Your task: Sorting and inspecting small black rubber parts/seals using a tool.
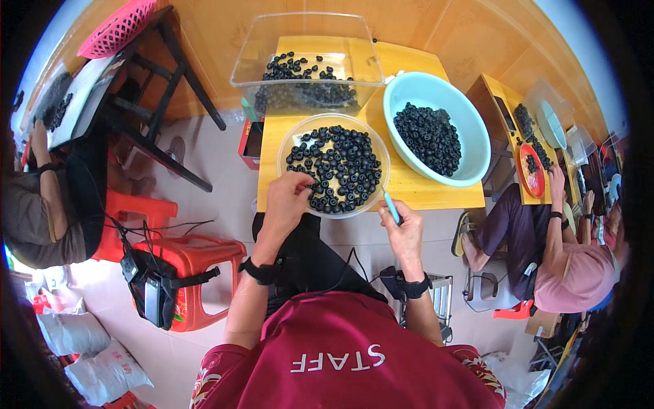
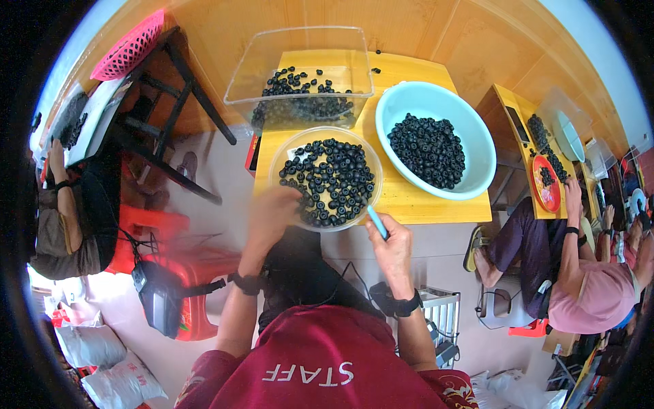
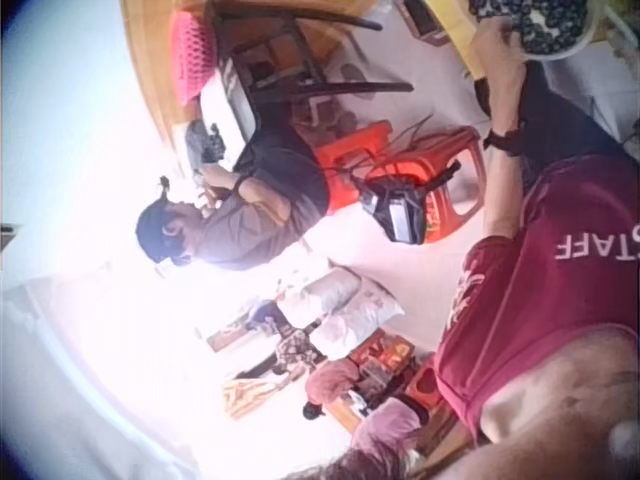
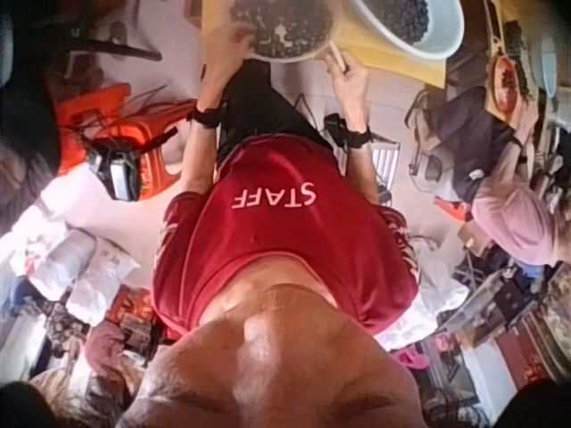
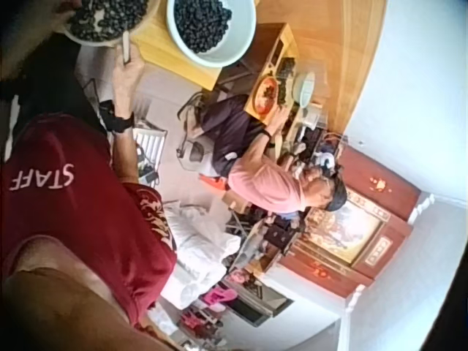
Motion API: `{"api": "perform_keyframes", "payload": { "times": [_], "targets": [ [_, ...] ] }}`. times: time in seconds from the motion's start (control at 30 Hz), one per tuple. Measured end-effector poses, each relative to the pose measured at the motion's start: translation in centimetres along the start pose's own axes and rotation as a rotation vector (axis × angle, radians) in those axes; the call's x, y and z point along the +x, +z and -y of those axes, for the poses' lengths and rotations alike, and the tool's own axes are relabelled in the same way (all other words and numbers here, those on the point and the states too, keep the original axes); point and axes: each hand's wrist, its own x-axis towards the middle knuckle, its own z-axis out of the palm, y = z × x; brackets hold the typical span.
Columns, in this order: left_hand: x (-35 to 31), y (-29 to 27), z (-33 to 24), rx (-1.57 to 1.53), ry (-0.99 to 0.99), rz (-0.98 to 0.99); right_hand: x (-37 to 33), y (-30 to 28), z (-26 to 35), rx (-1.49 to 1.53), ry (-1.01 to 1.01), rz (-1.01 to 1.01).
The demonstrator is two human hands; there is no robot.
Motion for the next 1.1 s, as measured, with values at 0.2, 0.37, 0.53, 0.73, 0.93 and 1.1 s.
{"api": "perform_keyframes", "payload": {
  "times": [0.2, 0.37, 0.53, 0.73, 0.93, 1.1],
  "targets": [
    [1.3, 2.4, 0.7, 0.35, 0.106, 0.226, -0.5, 1.0, -0.3, -0.089, -0.029, 0.08],
    [1.9, 3.2, 1.1, 0.341, 0.215, 0.183, -0.5, 1.3, 0.2, -0.158, -0.068, 0.091],
    [1.6, 3.5, 2.4, 0.313, 0.362, 0.15, -0.7, 1.5, -0.4, -0.124, -0.076, 0.08],
    [1.5, 2.7, 1.0, 0.077, 0.194, 0.159, -0.9, 1.3, -0.2, -0.052, -0.054, 0.053],
    [-0.9, -0.3, -2.0, -1.024, -0.507, 0.236, -1.1, 0.4, 1.5, 0.127, -0.031, 0.118],
    [-3.7, 0.9, -0.7, -1.349, -0.528, 0.292, -1.3, 0.2, 3.6, 0.047, -0.05, 0.293]
  ]
}}
